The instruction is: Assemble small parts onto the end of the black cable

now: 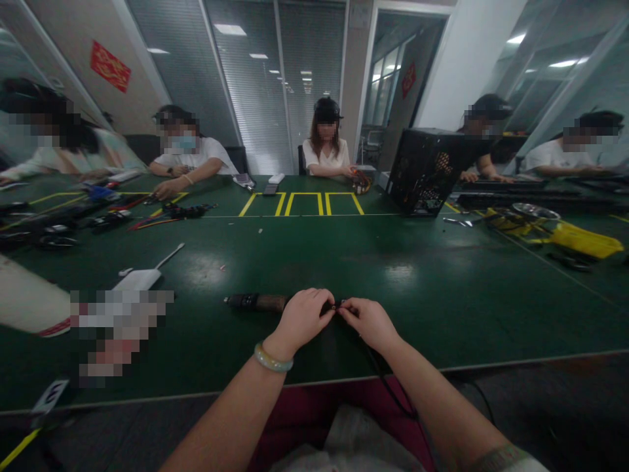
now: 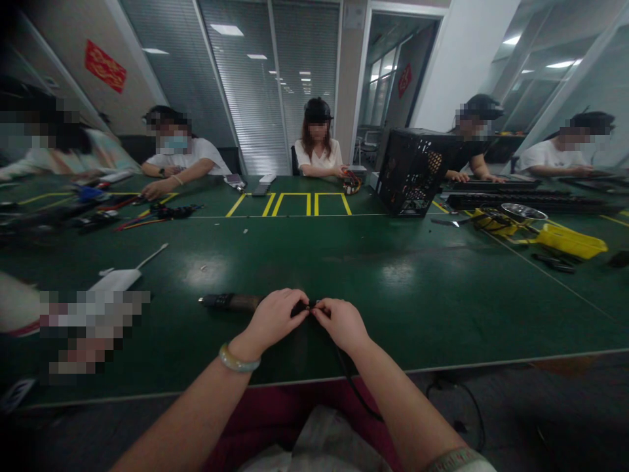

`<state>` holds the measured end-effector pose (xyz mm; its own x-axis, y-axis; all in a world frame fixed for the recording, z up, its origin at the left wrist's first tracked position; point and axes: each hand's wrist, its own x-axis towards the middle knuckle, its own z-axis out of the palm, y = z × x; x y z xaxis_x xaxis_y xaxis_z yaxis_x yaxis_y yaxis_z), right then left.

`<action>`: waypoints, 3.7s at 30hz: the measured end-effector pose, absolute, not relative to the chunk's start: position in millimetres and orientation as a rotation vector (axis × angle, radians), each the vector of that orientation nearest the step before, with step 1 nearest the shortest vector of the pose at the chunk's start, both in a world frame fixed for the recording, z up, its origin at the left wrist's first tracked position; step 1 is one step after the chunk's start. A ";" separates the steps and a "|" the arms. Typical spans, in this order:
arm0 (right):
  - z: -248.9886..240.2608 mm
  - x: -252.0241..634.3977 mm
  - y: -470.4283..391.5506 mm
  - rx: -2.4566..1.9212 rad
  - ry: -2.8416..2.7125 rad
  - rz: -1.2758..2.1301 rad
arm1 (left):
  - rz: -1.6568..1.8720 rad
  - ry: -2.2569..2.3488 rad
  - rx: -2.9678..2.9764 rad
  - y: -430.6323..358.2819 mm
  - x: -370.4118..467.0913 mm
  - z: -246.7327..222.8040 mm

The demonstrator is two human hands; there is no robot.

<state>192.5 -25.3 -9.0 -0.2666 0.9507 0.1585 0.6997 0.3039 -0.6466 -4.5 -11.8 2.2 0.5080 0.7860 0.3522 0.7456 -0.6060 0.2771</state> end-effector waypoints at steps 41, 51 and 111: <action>-10.1 192.7 -24.9 -1.473 -2.048 0.621 | 0.673 1.285 2.681 -10.6 -4.9 4.2; -8.0 192.5 -25.7 -1.486 -2.054 0.640 | 0.676 1.350 2.661 -11.1 -4.9 3.1; -9.6 194.0 -26.5 -1.465 -2.035 0.682 | 0.705 1.268 2.678 -11.8 -2.8 3.8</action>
<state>194.0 -26.5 -9.6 -0.2659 0.9552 0.1300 0.6838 0.2819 -0.6730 -2.8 -11.8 3.8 0.5473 0.7524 0.3666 0.7082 -0.6497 0.2762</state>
